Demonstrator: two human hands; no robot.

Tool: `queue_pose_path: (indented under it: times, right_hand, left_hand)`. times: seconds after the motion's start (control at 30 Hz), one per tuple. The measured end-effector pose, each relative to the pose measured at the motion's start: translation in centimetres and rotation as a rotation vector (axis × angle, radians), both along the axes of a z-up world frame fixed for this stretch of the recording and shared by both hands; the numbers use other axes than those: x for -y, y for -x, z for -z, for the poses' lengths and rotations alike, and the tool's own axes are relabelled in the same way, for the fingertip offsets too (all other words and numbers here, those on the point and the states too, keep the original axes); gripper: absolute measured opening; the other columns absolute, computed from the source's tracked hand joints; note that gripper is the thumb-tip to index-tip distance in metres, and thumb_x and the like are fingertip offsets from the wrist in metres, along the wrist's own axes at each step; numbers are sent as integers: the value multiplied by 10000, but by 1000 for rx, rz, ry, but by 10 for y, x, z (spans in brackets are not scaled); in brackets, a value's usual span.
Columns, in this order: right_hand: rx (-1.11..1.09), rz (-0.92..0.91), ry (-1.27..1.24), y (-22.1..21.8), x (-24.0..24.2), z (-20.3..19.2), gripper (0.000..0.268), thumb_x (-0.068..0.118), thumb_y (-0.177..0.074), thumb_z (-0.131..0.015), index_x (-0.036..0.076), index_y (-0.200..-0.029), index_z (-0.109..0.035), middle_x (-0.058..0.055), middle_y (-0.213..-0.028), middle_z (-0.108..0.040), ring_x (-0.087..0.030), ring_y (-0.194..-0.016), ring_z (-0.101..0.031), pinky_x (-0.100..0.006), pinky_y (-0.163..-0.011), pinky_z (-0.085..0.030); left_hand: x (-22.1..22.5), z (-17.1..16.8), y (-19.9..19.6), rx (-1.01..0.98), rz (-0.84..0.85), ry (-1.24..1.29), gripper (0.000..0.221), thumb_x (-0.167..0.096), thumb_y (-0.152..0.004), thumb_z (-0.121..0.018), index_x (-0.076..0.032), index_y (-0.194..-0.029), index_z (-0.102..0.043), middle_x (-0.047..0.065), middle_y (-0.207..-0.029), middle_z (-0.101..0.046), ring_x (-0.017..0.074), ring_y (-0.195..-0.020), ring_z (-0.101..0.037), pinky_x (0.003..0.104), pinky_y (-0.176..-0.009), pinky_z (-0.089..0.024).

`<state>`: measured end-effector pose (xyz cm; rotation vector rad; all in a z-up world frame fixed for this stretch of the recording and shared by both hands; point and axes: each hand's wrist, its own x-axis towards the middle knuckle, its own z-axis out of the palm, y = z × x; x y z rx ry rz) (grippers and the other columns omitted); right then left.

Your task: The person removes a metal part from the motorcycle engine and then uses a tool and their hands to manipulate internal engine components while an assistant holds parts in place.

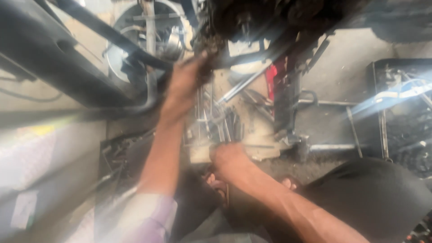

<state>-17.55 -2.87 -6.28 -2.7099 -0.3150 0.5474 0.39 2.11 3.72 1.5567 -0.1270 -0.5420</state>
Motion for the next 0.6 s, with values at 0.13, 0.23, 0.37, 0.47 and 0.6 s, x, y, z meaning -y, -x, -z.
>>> queue_pose_path:
  times: [0.13, 0.23, 0.37, 0.47, 0.6]
  right_hand:
    - [50, -113, -83, 16, -25, 38, 401, 303, -692, -828, 202, -1073, -756, -61, -1009, -738, -270, -914, -712, -447, -721, -551]
    - [106, -146, -186, 24, -30, 71, 469, 298, -686, -833, 257, -1146, -751, -40, -1007, -746, -261, -916, -716, -434, -742, -551]
    - [55, -211, 15, 22, -30, 106, 261, 277, -777, -795, 211, -1028, -772, -56, -1037, -741, -244, -998, -709, -405, -817, -563]
    - [-178, -127, 23, 7, -16, 126, 195, 254, -880, -725, 194, -1057, -780, -83, -1061, -746, -296, -1015, -706, -443, -831, -566]
    - [-85, -9, 75, -2, 34, 166, 255, 252, -832, -731, 131, -1057, -734, -132, -1026, -737, -324, -1007, -710, -460, -846, -571]
  left_hand:
    - [-17, 9, -21, 82, 33, 230, 227, -230, -979, -669, -34, -1040, -766, 42, -889, -787, 141, -735, -677, 293, -681, -532]
    - [-28, 15, -24, 82, 15, 245, 238, -257, -983, -688, -54, -1075, -773, 24, -892, -777, 118, -763, -681, 280, -702, -544]
    - [-32, 15, -22, 90, 43, 252, 248, -269, -988, -691, -54, -1071, -781, 29, -882, -776, 110, -751, -685, 274, -701, -556]
    - [-32, 13, -19, 87, 57, 288, 234, -253, -1000, -694, -46, -1063, -783, 41, -870, -774, 106, -706, -647, 269, -661, -525]
    - [-33, 9, -15, 65, 69, 336, 200, -222, -1009, -689, -46, -1052, -773, 44, -878, -772, 104, -700, -633, 270, -657, -516]
